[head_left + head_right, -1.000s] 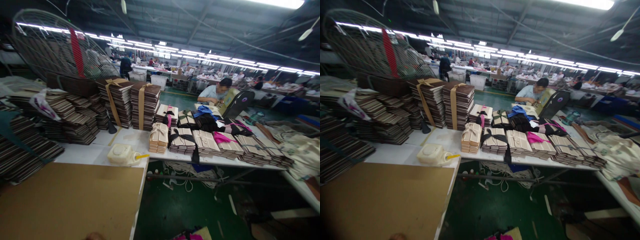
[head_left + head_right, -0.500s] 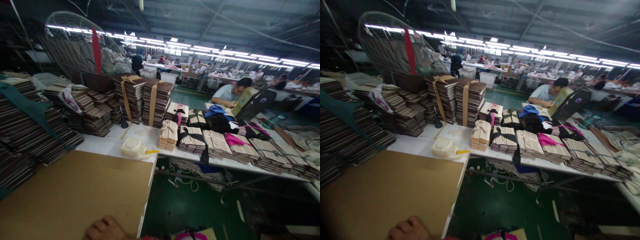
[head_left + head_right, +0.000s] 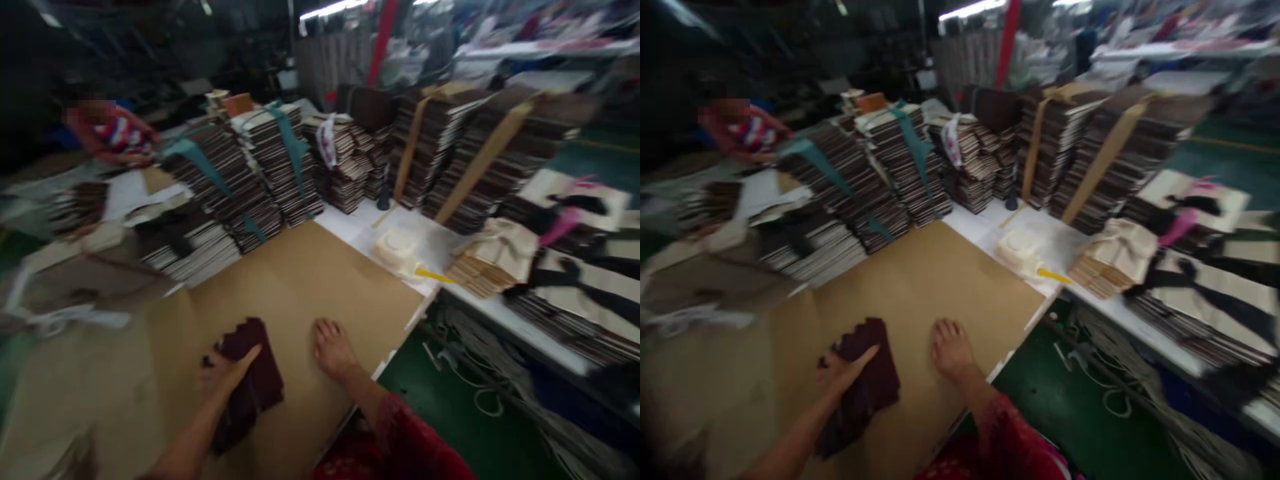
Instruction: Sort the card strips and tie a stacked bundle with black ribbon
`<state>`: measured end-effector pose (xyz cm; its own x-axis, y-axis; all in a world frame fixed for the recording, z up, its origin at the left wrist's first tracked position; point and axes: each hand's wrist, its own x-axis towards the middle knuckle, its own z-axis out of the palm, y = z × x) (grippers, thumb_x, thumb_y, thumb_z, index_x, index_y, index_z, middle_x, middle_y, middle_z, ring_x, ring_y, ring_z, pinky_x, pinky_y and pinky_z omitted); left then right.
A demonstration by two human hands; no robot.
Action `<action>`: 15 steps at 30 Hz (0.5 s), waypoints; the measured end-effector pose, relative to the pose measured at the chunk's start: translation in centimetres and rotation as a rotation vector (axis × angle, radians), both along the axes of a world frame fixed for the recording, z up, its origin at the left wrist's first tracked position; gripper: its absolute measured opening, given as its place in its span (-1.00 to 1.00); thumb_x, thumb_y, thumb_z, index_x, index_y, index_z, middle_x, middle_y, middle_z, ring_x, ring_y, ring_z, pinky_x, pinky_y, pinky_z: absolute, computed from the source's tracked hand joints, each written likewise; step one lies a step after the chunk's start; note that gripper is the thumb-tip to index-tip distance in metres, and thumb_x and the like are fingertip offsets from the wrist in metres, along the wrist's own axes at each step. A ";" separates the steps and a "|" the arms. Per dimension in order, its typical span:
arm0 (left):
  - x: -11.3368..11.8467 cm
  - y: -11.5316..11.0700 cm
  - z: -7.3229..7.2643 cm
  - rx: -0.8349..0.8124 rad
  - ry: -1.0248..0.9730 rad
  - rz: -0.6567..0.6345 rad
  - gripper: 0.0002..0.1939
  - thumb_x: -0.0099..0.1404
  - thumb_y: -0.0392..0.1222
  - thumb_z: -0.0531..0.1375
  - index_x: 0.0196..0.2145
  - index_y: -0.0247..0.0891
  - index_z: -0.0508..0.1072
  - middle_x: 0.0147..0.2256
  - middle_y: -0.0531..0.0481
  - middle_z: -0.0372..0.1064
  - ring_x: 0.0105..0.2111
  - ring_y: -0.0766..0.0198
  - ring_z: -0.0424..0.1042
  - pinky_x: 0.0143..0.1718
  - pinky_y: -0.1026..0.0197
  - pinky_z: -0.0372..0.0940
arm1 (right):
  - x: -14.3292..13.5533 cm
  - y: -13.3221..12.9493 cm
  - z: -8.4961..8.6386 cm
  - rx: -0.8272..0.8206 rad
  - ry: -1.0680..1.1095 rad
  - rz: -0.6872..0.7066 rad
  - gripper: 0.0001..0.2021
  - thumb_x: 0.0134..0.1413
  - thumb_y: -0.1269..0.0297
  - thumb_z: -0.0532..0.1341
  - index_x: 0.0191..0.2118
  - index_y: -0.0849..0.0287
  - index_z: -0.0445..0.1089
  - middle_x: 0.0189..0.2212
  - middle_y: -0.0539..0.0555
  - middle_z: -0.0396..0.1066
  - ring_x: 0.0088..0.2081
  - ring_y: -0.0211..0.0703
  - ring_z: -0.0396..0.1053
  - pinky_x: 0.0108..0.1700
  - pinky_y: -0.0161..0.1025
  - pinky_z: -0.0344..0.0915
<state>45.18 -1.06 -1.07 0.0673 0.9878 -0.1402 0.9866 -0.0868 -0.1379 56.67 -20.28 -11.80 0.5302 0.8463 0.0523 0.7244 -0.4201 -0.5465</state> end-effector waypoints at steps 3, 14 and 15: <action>-3.5 1.1 0.3 -0.156 -0.042 0.070 0.33 -0.05 0.56 0.18 0.37 -0.34 -0.27 0.27 -0.55 -0.08 0.27 -0.36 0.04 0.17 -0.30 0.17 | -0.5 0.5 -1.7 0.028 0.061 0.021 -0.49 0.26 0.32 0.01 0.27 0.42 0.21 0.31 0.34 0.09 0.32 0.21 -0.03 0.34 0.19 -0.18; -4.1 1.8 -1.5 -0.221 -0.144 0.139 0.49 -0.22 0.61 0.22 0.39 -0.21 -0.42 0.34 -0.50 -0.29 0.34 -0.36 -0.20 0.17 -0.49 0.03 | -2.5 2.9 -1.2 0.307 0.599 -0.217 -0.51 0.10 0.13 0.06 0.06 0.31 0.41 0.13 0.36 0.31 0.22 0.21 0.17 0.29 0.20 0.08; -4.2 1.8 -1.4 -0.239 -0.153 0.137 0.49 -0.21 0.61 0.22 0.39 -0.21 -0.44 0.35 -0.50 -0.32 0.35 -0.36 -0.23 0.17 -0.50 0.02 | -3.2 3.7 -0.8 0.314 0.654 -0.196 -0.49 0.11 0.07 0.06 0.06 0.30 0.40 0.12 0.35 0.32 0.18 0.16 0.23 0.24 0.14 0.19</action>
